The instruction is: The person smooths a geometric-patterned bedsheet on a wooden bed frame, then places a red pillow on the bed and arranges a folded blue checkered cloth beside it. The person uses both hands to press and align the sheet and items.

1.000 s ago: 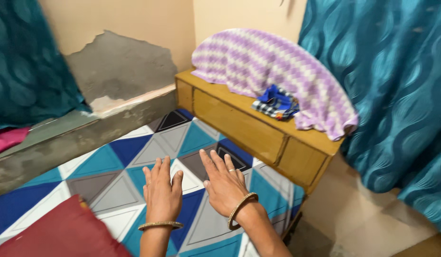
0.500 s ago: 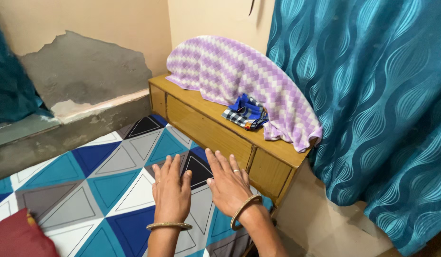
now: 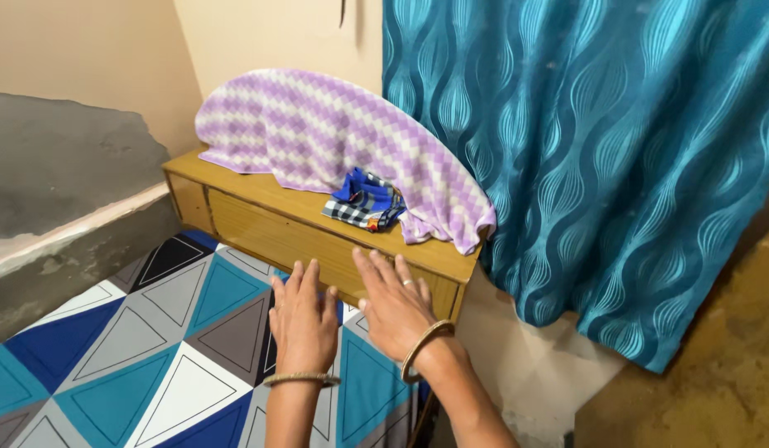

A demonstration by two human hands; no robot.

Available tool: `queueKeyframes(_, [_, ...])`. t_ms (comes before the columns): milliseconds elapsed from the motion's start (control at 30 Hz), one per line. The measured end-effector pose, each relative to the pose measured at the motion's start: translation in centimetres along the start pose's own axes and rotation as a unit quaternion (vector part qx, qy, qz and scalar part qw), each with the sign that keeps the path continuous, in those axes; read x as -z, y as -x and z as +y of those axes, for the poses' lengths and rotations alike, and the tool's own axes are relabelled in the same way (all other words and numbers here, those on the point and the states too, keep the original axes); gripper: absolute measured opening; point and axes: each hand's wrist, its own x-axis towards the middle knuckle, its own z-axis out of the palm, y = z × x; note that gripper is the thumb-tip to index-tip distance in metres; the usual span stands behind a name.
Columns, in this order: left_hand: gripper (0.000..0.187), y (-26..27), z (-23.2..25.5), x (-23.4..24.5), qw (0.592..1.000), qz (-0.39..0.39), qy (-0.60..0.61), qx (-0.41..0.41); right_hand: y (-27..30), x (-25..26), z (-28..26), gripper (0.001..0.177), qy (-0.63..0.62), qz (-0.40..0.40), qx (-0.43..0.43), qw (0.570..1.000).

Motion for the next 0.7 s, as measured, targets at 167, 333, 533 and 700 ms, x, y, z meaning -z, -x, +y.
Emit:
queueKeyframes(167, [0.055, -1.9, 0.4, -0.4, 0.999, -0.006, -0.006, -0.040, -0.9, -0.1, 0.7, 0.075, -0.003, 0.041, -0.024, 0.999])
queueKeyframes(333, [0.056, -3.6, 1.2, -1.5, 0.998, -0.038, 0.002, -0.052, -1.5, -0.1, 1.8, 0.073, -0.002, 0.049, -0.054, 0.997])
queueKeyframes(533, [0.057, -4.8, 1.0, -3.8, 0.995, -0.067, 0.016, -0.067, -2.4, -0.2, 2.9, 0.071, -0.013, 0.030, -0.103, 0.994])
queueKeyframes(700, [0.057, -6.9, 0.7, -5.3, 0.994, -0.051, 0.009, -0.097, -4.2, 0.0, 4.5, 0.072, -0.009, 0.037, -0.110, 0.993])
